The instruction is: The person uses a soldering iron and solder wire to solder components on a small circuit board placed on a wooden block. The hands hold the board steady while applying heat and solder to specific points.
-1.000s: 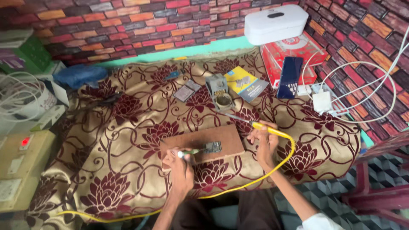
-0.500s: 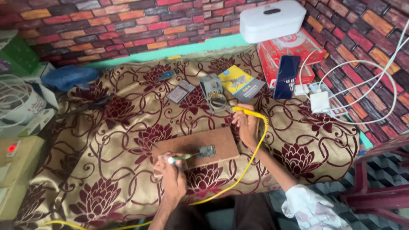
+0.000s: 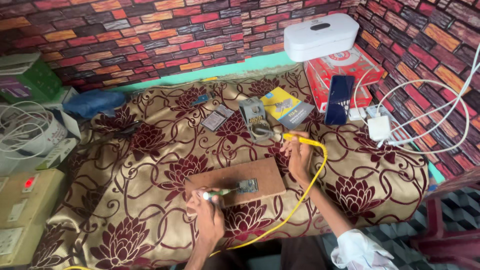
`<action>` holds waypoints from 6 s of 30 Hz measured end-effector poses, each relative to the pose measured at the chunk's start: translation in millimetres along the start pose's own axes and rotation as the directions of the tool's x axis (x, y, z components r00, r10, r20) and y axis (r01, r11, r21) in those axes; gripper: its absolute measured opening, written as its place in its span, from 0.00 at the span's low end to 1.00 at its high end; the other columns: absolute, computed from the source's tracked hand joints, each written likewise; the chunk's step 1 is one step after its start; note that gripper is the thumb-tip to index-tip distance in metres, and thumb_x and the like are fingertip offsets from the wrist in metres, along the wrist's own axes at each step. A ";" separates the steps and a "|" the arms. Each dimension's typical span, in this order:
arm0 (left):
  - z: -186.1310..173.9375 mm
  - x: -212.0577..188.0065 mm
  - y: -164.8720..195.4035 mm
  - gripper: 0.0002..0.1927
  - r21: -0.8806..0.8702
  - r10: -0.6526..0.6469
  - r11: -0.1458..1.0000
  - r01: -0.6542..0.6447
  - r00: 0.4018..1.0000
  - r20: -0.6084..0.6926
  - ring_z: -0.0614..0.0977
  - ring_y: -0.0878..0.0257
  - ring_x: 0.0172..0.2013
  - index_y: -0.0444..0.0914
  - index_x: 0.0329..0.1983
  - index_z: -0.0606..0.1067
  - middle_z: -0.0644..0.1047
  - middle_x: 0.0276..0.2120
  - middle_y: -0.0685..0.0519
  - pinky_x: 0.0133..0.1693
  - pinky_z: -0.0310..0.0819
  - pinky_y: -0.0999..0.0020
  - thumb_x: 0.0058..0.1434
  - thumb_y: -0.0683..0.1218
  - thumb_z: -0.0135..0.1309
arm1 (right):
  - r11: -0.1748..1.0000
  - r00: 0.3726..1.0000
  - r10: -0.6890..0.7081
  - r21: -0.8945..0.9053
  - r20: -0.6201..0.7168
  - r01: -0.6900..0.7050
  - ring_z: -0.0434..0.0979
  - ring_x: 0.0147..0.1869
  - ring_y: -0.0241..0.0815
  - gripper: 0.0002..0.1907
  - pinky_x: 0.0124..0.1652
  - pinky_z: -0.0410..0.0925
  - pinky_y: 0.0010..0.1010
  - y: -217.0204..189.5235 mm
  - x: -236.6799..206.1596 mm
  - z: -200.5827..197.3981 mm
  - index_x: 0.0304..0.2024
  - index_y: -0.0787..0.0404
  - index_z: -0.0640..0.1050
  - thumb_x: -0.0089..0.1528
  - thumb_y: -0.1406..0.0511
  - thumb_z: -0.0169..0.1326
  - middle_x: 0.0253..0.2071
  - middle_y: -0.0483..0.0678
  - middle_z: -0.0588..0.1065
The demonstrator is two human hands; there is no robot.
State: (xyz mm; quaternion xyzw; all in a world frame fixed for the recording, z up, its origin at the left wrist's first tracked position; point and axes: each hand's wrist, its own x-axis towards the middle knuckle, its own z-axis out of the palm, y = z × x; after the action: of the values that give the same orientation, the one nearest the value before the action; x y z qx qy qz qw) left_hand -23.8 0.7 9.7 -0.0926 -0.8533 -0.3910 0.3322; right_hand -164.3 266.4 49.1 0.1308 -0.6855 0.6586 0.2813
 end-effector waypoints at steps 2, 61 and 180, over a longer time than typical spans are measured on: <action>-2.6 -3.4 1.3 0.19 0.048 0.194 0.980 -0.192 0.980 -0.043 0.64 0.37 0.57 0.22 0.57 0.63 0.70 0.50 0.41 0.61 0.49 0.43 0.73 0.44 0.37 | 0.987 0.997 0.054 0.157 -0.053 -0.045 0.73 0.28 0.33 0.18 0.27 0.67 0.22 0.4 -2.8 -1.3 0.52 0.65 0.69 0.75 0.56 0.40 0.29 0.48 0.72; -21.1 7.6 14.4 0.10 -0.045 -0.054 0.997 0.056 0.997 0.055 0.67 0.51 0.44 0.35 0.47 0.71 0.70 0.41 0.45 0.50 0.52 0.53 0.71 0.44 0.41 | 0.897 0.916 0.392 0.186 0.090 -0.402 0.72 0.26 0.34 0.14 0.25 0.64 0.23 -4.1 -102.8 -49.4 0.43 0.64 0.69 0.74 0.58 0.42 0.28 0.48 0.73; 4.1 6.8 41.1 0.19 -0.221 0.186 0.970 -0.104 0.901 0.392 0.65 0.54 0.58 0.36 0.53 0.66 0.83 0.41 0.62 0.57 0.45 0.53 0.57 0.35 0.41 | 0.802 0.873 0.427 0.544 -0.237 -0.245 0.66 0.20 0.38 0.21 0.23 0.59 0.26 -10.1 -135.9 -66.6 0.45 0.62 0.70 0.73 0.50 0.46 0.20 0.47 0.66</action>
State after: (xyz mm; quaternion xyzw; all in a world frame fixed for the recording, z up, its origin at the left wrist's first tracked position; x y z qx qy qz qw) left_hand -13.9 30.8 37.0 -0.2679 -0.8521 -0.4187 0.1637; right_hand -34.8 304.4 -20.1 -0.0455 -0.4434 0.8648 0.2313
